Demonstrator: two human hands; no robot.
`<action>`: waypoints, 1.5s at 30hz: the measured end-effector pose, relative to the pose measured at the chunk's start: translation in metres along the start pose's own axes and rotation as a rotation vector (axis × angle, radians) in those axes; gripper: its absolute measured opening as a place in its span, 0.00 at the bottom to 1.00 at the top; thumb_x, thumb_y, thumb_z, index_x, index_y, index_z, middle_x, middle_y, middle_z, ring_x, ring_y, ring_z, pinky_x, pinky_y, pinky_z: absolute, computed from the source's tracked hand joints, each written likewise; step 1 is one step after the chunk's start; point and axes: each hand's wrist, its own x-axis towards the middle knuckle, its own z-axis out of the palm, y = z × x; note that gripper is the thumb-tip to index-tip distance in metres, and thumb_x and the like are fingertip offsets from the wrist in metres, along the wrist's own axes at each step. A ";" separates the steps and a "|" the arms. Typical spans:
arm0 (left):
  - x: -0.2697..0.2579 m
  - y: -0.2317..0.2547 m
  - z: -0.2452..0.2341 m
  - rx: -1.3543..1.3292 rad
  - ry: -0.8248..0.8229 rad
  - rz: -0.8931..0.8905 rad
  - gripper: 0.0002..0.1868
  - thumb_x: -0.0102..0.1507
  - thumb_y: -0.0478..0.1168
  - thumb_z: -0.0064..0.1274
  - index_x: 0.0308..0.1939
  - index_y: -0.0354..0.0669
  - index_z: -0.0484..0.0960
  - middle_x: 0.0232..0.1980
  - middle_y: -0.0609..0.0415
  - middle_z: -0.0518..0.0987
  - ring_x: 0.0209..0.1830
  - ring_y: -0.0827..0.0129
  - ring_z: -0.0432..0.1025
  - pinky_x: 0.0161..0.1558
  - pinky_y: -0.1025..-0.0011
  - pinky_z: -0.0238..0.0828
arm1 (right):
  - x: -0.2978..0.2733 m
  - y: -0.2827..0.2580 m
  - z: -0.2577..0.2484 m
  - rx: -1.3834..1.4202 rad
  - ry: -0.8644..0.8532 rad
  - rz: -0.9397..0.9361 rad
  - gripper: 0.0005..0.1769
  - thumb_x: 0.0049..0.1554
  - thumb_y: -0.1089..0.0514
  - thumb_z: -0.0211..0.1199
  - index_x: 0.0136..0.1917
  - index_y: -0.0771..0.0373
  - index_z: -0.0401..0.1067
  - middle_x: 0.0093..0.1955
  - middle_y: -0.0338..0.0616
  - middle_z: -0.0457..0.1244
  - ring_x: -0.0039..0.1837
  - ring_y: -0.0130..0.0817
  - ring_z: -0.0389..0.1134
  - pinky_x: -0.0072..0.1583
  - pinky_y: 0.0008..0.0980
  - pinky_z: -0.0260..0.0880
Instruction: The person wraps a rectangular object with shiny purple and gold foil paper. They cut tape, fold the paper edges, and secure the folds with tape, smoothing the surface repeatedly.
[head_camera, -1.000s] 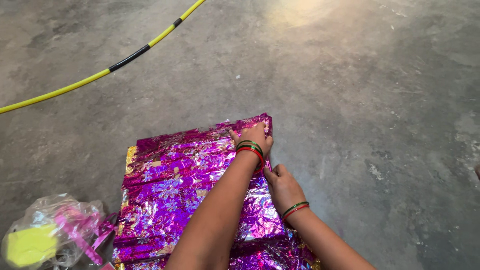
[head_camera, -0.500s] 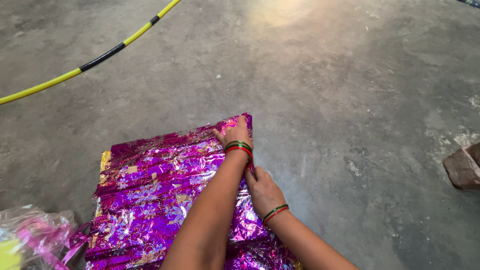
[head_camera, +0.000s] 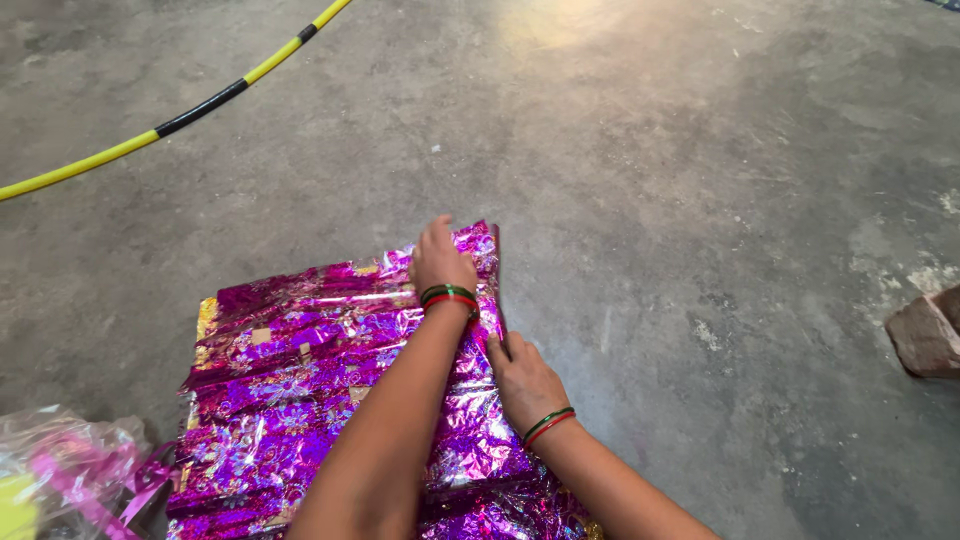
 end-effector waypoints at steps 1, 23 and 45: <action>-0.005 -0.001 -0.010 0.010 -0.106 0.133 0.29 0.51 0.36 0.63 0.56 0.46 0.74 0.52 0.46 0.82 0.52 0.49 0.76 0.53 0.52 0.67 | -0.001 0.000 0.001 0.010 -0.009 0.004 0.32 0.52 0.69 0.53 0.71 0.67 0.63 0.53 0.51 0.58 0.54 0.46 0.65 0.52 0.41 0.73; -0.085 -0.023 -0.076 0.233 -0.719 0.722 0.31 0.67 0.41 0.41 0.75 0.47 0.60 0.71 0.54 0.72 0.69 0.63 0.67 0.67 0.51 0.59 | 0.000 0.005 0.001 0.016 -0.049 0.040 0.19 0.57 0.63 0.54 0.61 0.64 0.69 0.55 0.53 0.61 0.58 0.51 0.66 0.56 0.45 0.71; -0.105 -0.009 -0.094 0.237 -0.695 0.592 0.39 0.62 0.50 0.45 0.77 0.50 0.56 0.76 0.50 0.63 0.75 0.56 0.57 0.70 0.39 0.48 | -0.035 0.073 -0.004 0.467 0.088 0.401 0.15 0.57 0.49 0.66 0.41 0.63 0.81 0.37 0.49 0.72 0.39 0.40 0.74 0.45 0.37 0.72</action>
